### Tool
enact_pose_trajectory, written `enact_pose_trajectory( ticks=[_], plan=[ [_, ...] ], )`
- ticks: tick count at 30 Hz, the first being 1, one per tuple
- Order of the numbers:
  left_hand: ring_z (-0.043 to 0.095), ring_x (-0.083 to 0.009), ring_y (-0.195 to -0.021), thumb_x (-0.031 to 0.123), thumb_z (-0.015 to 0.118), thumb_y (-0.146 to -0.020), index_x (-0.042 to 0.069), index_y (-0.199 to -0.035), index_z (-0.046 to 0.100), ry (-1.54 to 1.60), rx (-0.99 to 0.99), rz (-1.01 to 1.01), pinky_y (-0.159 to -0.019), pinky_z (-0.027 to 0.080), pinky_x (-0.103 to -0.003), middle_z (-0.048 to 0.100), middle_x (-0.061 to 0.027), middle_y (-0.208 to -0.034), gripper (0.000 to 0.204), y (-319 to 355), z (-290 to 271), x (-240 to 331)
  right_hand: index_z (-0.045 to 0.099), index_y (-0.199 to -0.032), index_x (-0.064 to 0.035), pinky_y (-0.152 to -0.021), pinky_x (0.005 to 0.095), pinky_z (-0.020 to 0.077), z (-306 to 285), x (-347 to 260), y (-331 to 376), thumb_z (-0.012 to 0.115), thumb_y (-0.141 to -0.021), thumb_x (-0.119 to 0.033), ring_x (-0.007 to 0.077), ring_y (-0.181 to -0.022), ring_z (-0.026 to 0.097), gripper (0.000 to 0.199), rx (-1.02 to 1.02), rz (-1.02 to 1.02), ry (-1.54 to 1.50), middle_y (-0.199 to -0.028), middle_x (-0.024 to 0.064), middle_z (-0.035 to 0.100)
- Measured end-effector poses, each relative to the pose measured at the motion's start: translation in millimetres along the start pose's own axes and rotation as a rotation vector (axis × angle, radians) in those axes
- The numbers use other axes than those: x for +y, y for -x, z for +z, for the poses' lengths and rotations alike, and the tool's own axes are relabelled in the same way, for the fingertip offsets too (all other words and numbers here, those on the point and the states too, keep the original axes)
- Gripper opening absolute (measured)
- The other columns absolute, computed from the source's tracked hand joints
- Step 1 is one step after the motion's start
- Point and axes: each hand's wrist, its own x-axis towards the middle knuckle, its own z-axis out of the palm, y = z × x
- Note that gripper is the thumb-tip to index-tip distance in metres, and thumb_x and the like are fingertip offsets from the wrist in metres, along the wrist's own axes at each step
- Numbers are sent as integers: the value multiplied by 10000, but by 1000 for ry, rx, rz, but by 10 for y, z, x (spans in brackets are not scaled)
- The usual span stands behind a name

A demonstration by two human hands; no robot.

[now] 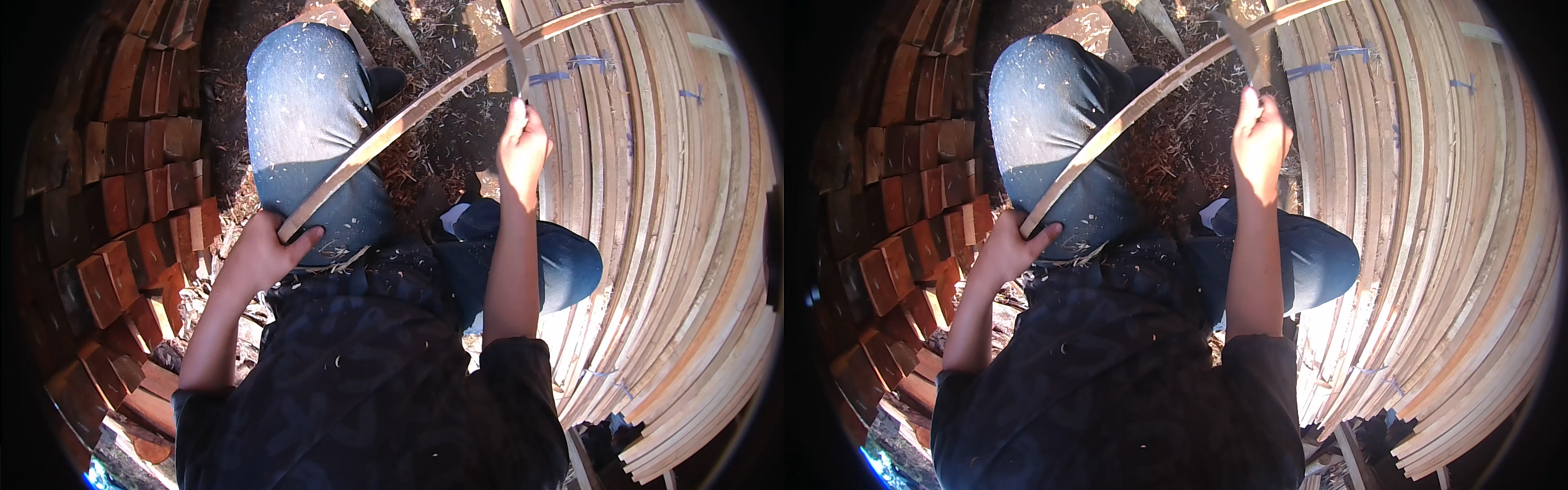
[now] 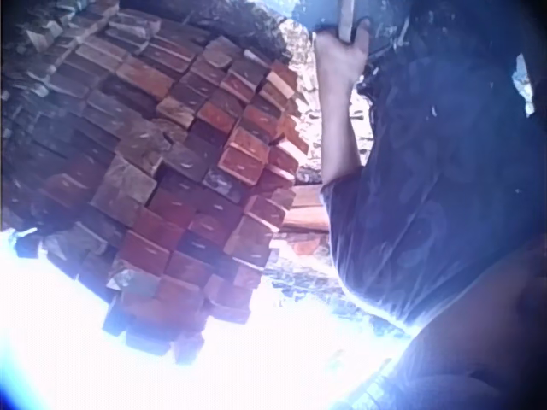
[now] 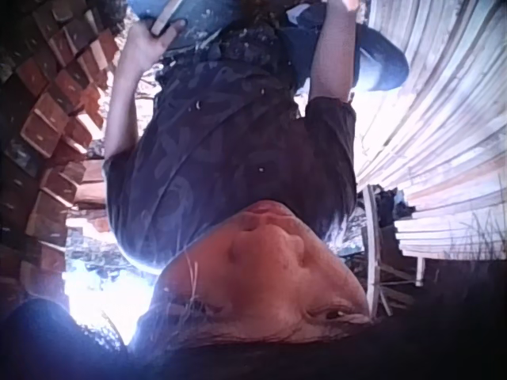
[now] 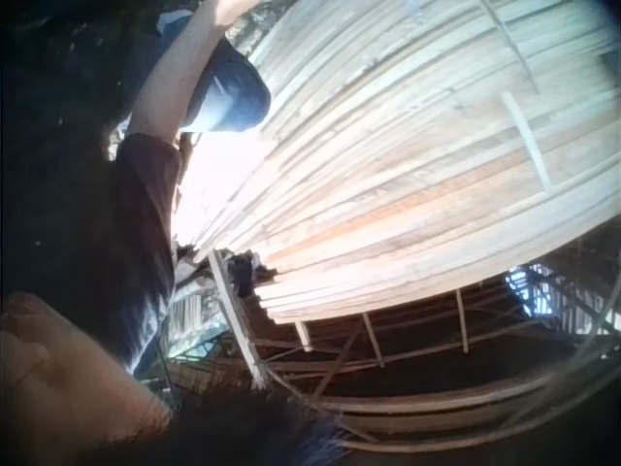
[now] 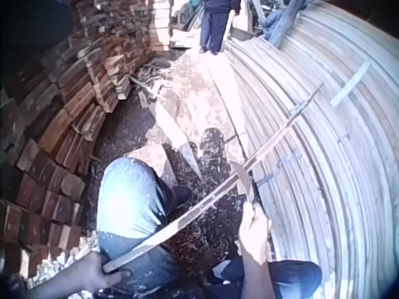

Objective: The person sits on the ground and uses a curved knife to shave thin strips from a long, thin piece of wood held between their legs. They repeatedly scrape the blade along the wood's surface to remove shavings.

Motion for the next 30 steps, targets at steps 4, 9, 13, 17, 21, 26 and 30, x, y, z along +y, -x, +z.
enact_pose_trajectory(
  ticks=[4, 9, 13, 17, 21, 26, 30],
  plan=[
    [606, -209, -683, 474, 727, -738, -81, -868, 598, -38, 8, -15, -629, 474, -336, 615, -148, -712, 584, 4, -22, 34, 592, -760, 29, -454, 367, 398, -323, 294, -236, 499, -949, -346, 205, -426, 460, 430, -69, 93, 45, -491, 148, 494],
    [587, -240, -566, 412, 733, -741, -85, -733, 604, 3, 97, 47, -566, 462, -351, 577, -169, -601, 513, 26, 46, 32, 602, -830, -23, -488, 384, 450, -67, -61, 285, 615, -870, -283, 377, -534, 575, 264, -178, -121, -32, -554, 186, 534],
    [570, -217, -557, 413, 735, -740, -75, -719, 607, 10, 57, 34, -558, 456, -343, 568, -161, -590, 505, 6, 11, -6, 553, -734, -55, -478, 405, 458, -55, 15, 105, 605, -864, -354, 354, -537, 594, 329, -124, -187, 161, -564, 146, 566],
    [570, -210, -558, 402, 733, -744, -81, -739, 606, 36, 77, 90, -557, 456, -340, 568, -158, -586, 500, -1, 31, 13, 568, -739, -63, -498, 411, 477, 122, 152, 77, 566, -875, -411, 342, -559, 604, 373, 0, -295, 127, -593, 130, 580],
    [567, -213, -535, 395, 734, -742, -89, -732, 597, 33, 35, 97, -539, 452, -355, 558, -153, -559, 503, -47, 34, -68, 566, -737, 12, -492, 370, 416, -46, 441, -242, 458, -935, -463, 243, -476, 507, 526, 13, 240, -12, -537, 159, 516],
    [556, -217, -503, 414, 741, -728, -86, -698, 591, 1, 77, 117, -520, 447, -358, 542, -161, -534, 522, -75, 6, -24, 510, -681, 41, -444, 352, 299, -739, 1230, -505, 397, -980, -395, 150, -457, 361, 541, 242, 249, 8, -485, 42, 374],
    [548, -213, -497, 418, 747, -718, -84, -710, 602, -33, 79, 52, -515, 443, -350, 540, -148, -529, 523, -23, 41, -20, 486, -659, 5, -439, 304, 301, -503, 581, -132, 506, -955, -280, 78, -497, 344, 411, -3, 120, -157, -507, 3, 385]
  ],
)
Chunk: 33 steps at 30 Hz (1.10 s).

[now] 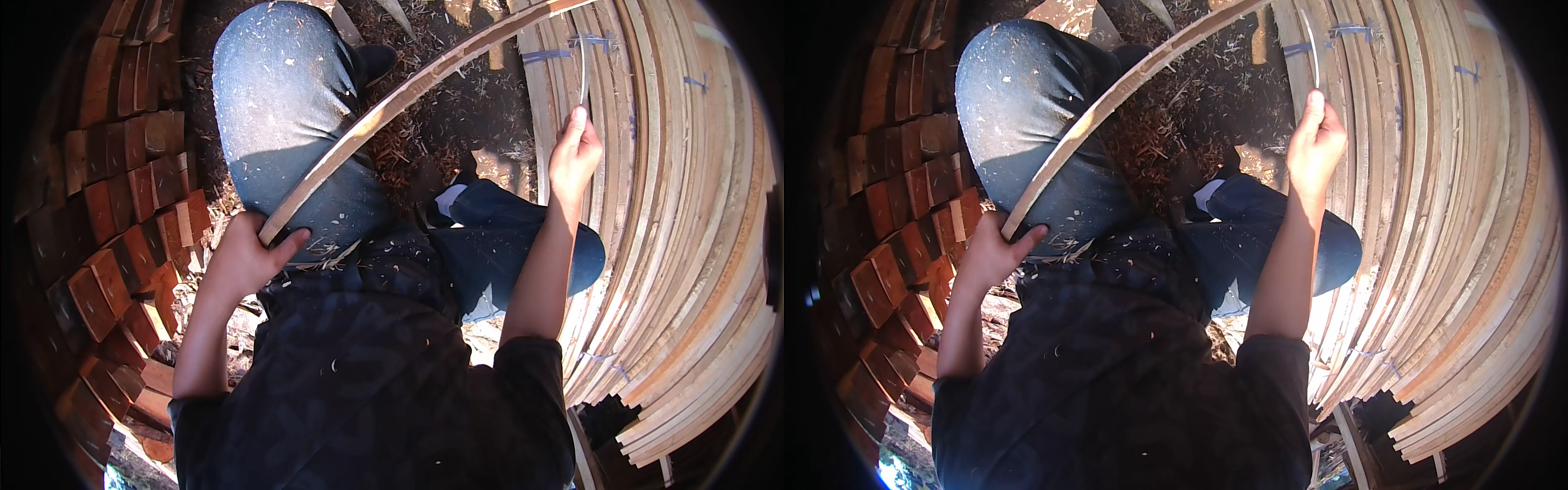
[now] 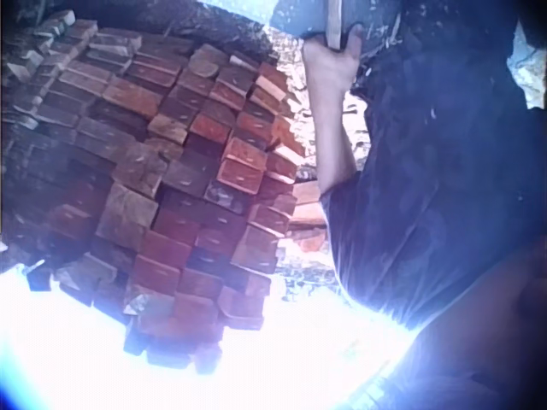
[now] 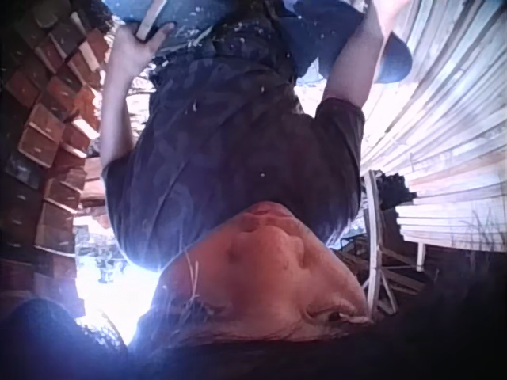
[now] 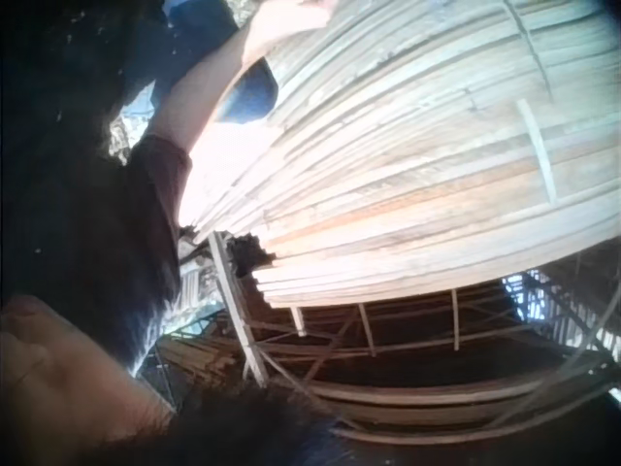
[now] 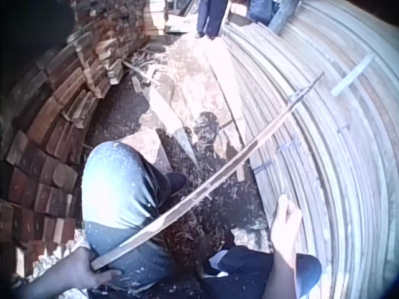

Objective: The person sits on the ground and uses a curved knife to shave thin strips from a long, thin piece of wood held between their legs. They repeatedly scrape the blade along the wood's surface to remove shavings.

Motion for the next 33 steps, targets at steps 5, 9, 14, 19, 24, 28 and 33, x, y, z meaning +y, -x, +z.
enact_pose_trajectory(
  ticks=[5, 9, 14, 19, 24, 28, 33],
  plan=[
    [553, -210, -512, 402, 746, -725, -88, -730, 609, 36, -31, 12, -525, 445, -343, 553, -147, -547, 509, -10, -13, -20, 570, -718, -55, -514, 367, 451, 594, -495, 319, 657, -821, -384, 376, -573, 567, 356, -181, -132, 187, -585, 178, 544],
    [556, -210, -534, 382, 735, -744, -83, -753, 620, 91, 3, 99, -548, 450, -341, 565, -152, -575, 479, 17, -36, 39, 562, -697, -58, -489, 393, 457, 568, -358, -26, 648, -835, -359, 359, -536, 583, 343, -27, -313, 267, -582, 151, 573],
    [563, -154, -664, 429, 760, -719, -100, -881, 597, 87, -137, 1, -612, 462, -311, 605, -117, -711, 576, -28, -91, -3, 568, -698, -36, -484, 386, 460, 520, -279, -101, 640, -847, -346, 362, -532, 588, 352, 40, -390, 366, -557, 165, 562],
    [578, -171, -689, 416, 756, -723, -111, -929, 586, 60, -202, 4, -653, 474, -309, 623, -136, -742, 591, -33, -142, 33, 554, -680, -19, -499, 400, 466, 555, -309, -28, 617, -866, -338, 370, -534, 589, 374, 24, -291, 339, -551, 171, 556],
    [594, -193, -749, 471, 751, -716, -101, -995, 551, 72, -195, -7, -682, 480, -321, 624, -163, -822, 667, -45, -135, 18, 628, -768, -7, -505, 391, 468, 482, -514, 145, 603, -880, -345, 369, -544, 603, 357, -25, -166, 285, -567, 191, 567],
    [600, -215, -797, 529, 745, -702, -106, -1032, 518, 67, -147, -18, -718, 481, -327, 612, -183, -864, 751, 1, -123, 72, 632, -825, 19, -513, 389, 480, 517, -482, 151, 575, -900, -336, 376, -566, 614, 368, -35, -237, 280, -582, 210, 577],
    [599, -221, -819, 511, 743, -708, -105, -1001, 532, 26, -101, -27, -734, 473, -335, 604, -187, -862, 714, -16, -80, 32, 596, -746, 4, -503, 379, 475, 519, -428, 108, 599, -880, -350, 360, -545, 609, 379, -39, -256, 287, -560, 196, 566]
  ],
)
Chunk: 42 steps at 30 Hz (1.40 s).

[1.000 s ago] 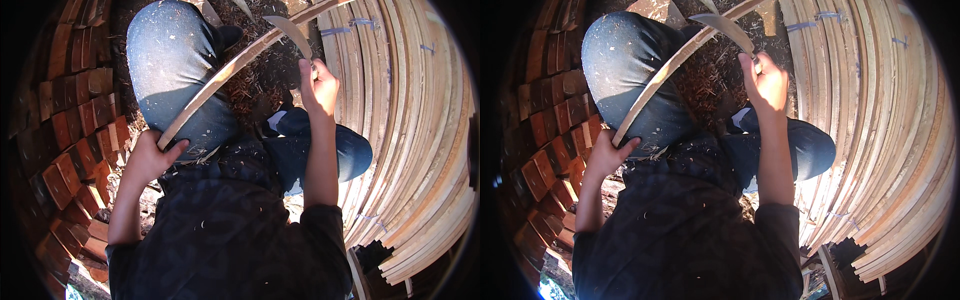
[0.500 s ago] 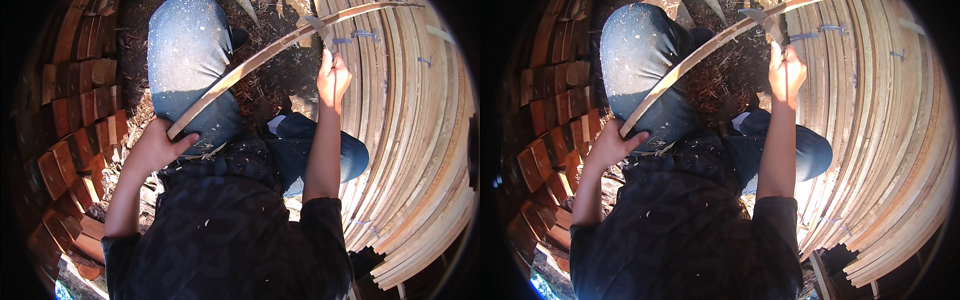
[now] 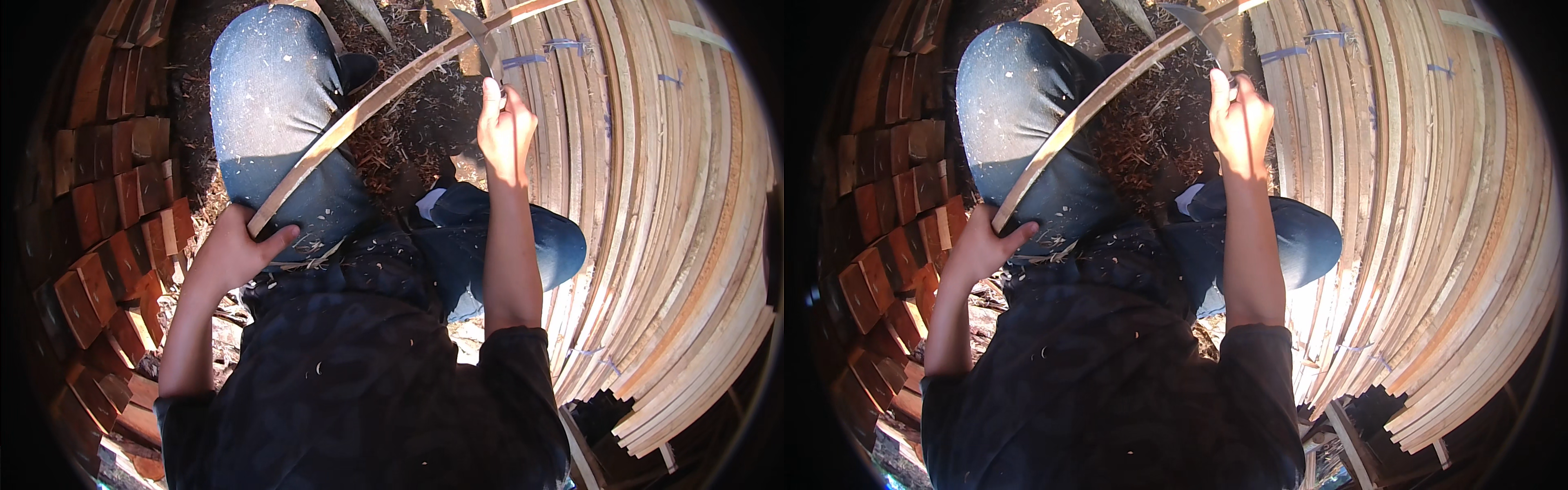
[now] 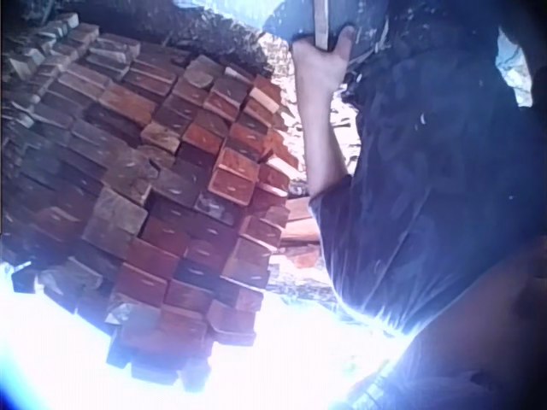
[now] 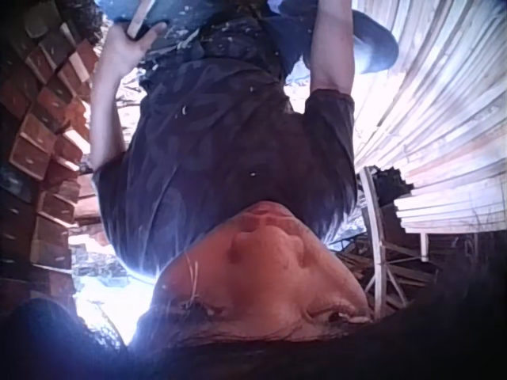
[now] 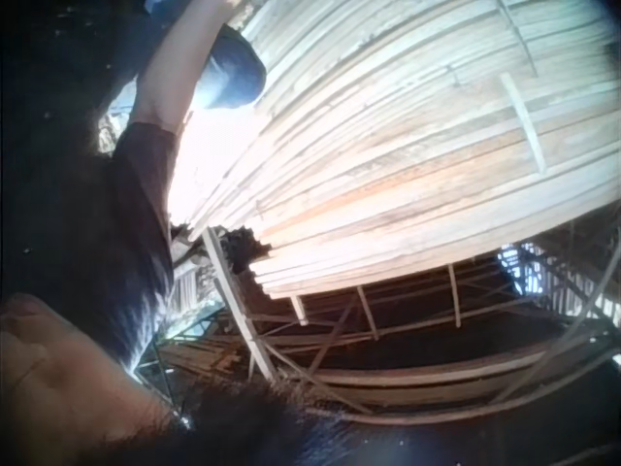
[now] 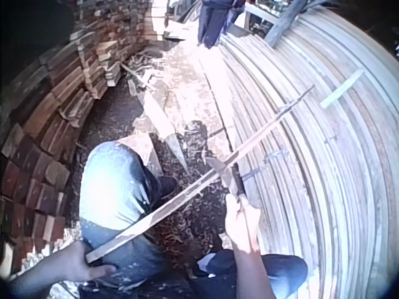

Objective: The person sits on the ground and uses a curved knife to shave thin strips from a long, thin piece of wood held between their legs. They repeatedly scrape the blade along the wood's surface to remove shavings.

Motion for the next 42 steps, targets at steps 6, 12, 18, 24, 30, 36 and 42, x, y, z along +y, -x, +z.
enact_pose_trajectory(
  ticks=[6, 12, 18, 24, 30, 36, 42],
  plan=[
    [633, -252, -742, 468, 747, -715, -90, -886, 591, -10, 62, -8, -685, 488, -343, 630, -185, -760, 605, -7, 56, -26, 531, -654, -50, -461, 379, 453, 84, -240, 144, 654, -817, -414, 313, -488, 576, 417, -31, -165, -20, -516, 117, 546],
    [617, -205, -737, 445, 769, -706, -94, -937, 573, -26, 91, -60, -665, 484, -326, 629, -160, -776, 618, 9, 75, -67, 511, -624, -61, -423, 366, 441, 91, -201, -16, 659, -816, -398, 305, -459, 565, 415, -5, -107, -18, -508, 108, 539],
    [625, -221, -779, 435, 763, -718, -97, -988, 559, 101, 21, 3, -713, 485, -330, 634, -178, -825, 631, -65, 47, -18, 551, -641, -32, -456, 381, 466, 16, -51, -221, 634, -843, -364, 315, -509, 604, 397, 24, -16, -58, -544, 153, 571],
    [633, -249, -870, 421, 754, -733, -97, -1045, 551, 42, -1, -57, -783, 478, -342, 643, -207, -933, 638, -49, 44, -26, 532, -645, -58, -460, 396, 475, 68, -279, 56, 632, -820, -457, 340, -510, 594, 448, -59, -184, 3, -507, 128, 547],
    [625, -238, -891, 400, 752, -746, -97, -1055, 549, 66, 25, 3, -795, 474, -336, 642, -205, -944, 619, -48, 53, 25, 550, -647, -46, -485, 409, 491, -35, 4, -253, 596, -851, -445, 364, -559, 616, 450, -8, 0, -39, -555, 160, 584],
    [624, -243, -890, 382, 750, -751, -99, -1075, 538, 73, -12, 32, -799, 475, -339, 638, -202, -965, 618, -24, 38, 57, 554, -651, -68, -494, 391, 480, 132, -159, -29, 621, -828, -462, 349, -511, 587, 438, -38, -56, -68, -511, 135, 548],
    [620, -251, -918, 400, 747, -752, -99, -1107, 506, 54, -7, -32, -811, 471, -343, 627, -207, -993, 657, -91, 58, -11, 548, -653, -42, -505, 401, 488, 90, -62, -111, 611, -836, -465, 346, -544, 605, 465, -13, 111, -156, -537, 136, 570]
  ],
)
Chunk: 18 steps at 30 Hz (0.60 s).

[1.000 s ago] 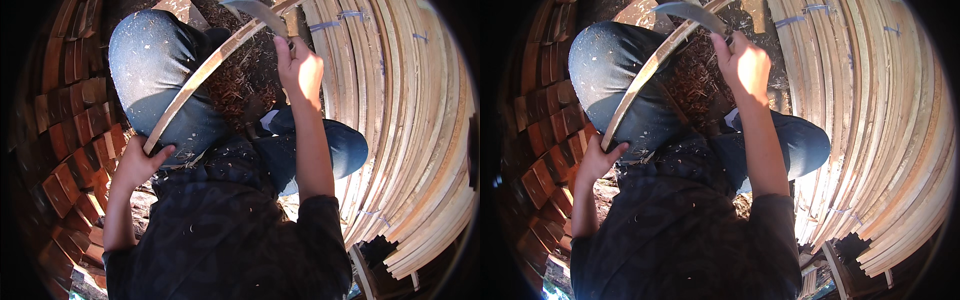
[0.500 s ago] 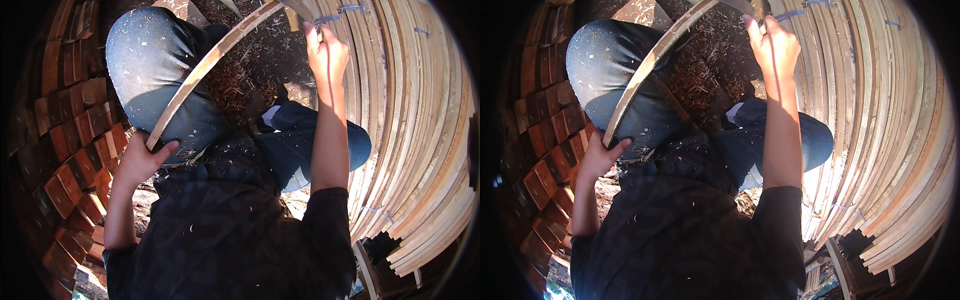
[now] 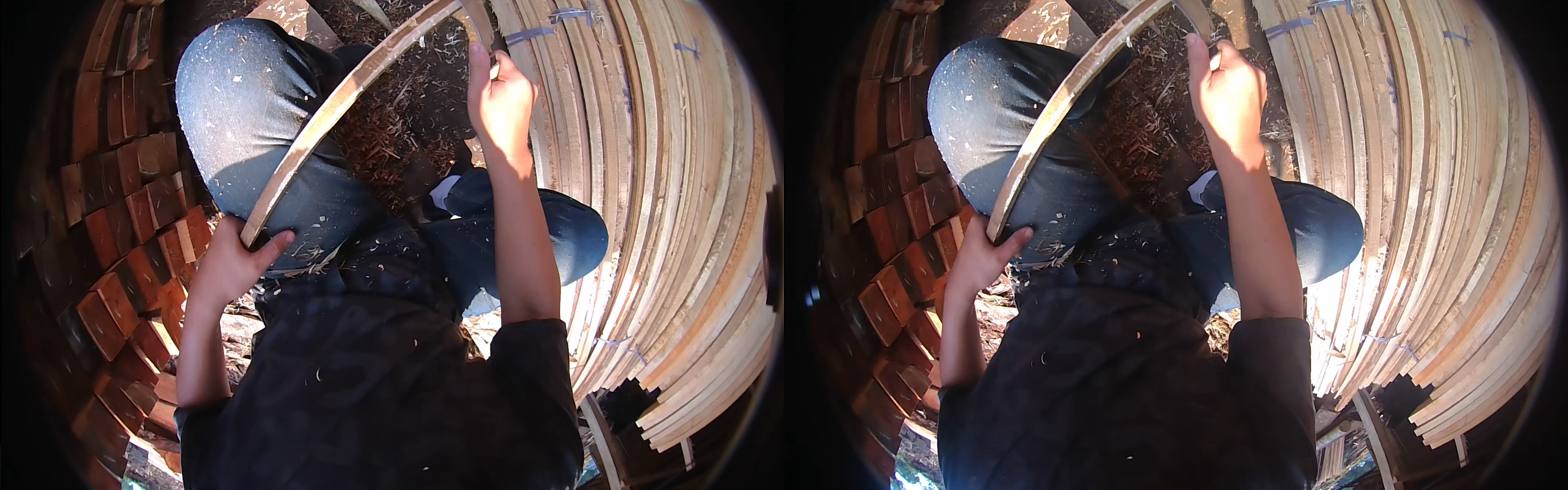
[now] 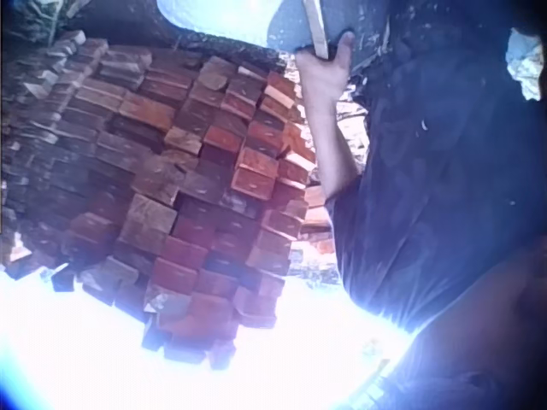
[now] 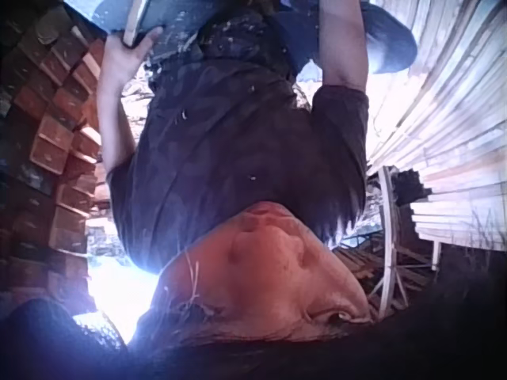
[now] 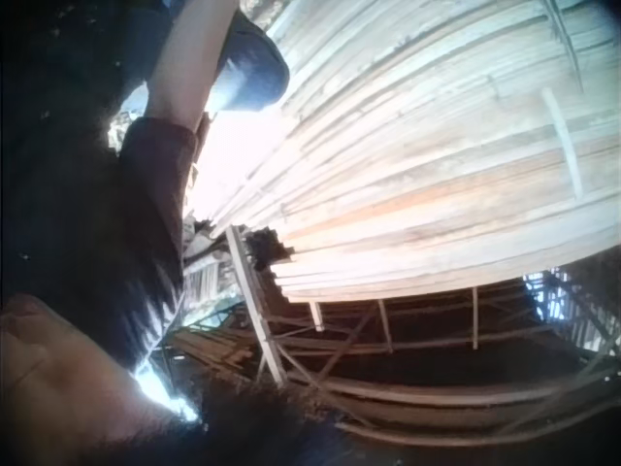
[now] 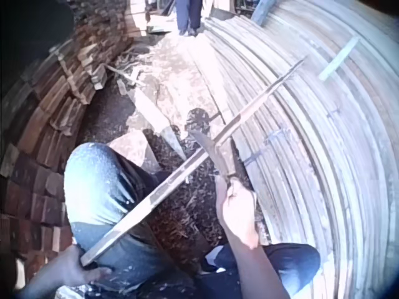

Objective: The person sits on the ground and uses a curved knife to shave thin strips from a long, thin piece of wood held between their legs. They repeatedly scrape the blade along the wood's surface to remove shavings.

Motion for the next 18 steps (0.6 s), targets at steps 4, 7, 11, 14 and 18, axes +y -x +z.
enact_pose_trajectory(
  ticks=[4, 7, 11, 14, 18],
  plan=[
    [615, -250, -915, 410, 748, -749, -113, -1085, 499, 36, -5, 16, -813, 469, -341, 623, -209, -964, 669, 13, 9, -35, 535, -647, -67, -459, 381, 473, -70, -79, 122, 630, -815, -479, 299, -492, 593, 455, -65, -404, 198, -517, 82, 556],
    [614, -243, -907, 407, 756, -740, -120, -1083, 496, 71, -51, 31, -810, 470, -339, 623, -210, -963, 680, -23, 4, 5, 566, -628, -56, -429, 397, 464, -165, 369, -311, 592, -843, -487, 349, -484, 593, 482, 118, -237, 319, -484, 142, 551],
    [614, -238, -900, 398, 757, -741, -118, -1075, 508, 47, 81, 123, -810, 472, -340, 626, -207, -961, 664, 33, 37, -8, 560, -665, -68, -480, 386, 486, 23, 57, 76, 615, -845, -435, 324, -525, 614, 413, -11, -230, 111, -520, 143, 564],
    [609, -237, -917, 401, 760, -736, -110, -1096, 505, 77, 7, 39, -824, 468, -340, 624, -204, -982, 675, 15, 11, -54, 561, -664, -67, -462, 382, 479, -32, -24, 131, 640, -828, -424, 308, -491, 605, 402, -61, -474, 165, -507, 123, 562],
    [590, -239, -977, 406, 764, -733, -99, -1147, 476, 36, -47, 20, -864, 450, -340, 607, -206, -1045, 714, -32, -26, 4, 584, -655, -32, -464, 380, 480, -196, 368, -391, 594, -861, -423, 334, -507, 609, 442, 82, -232, 308, -525, 159, 570]
  ],
)
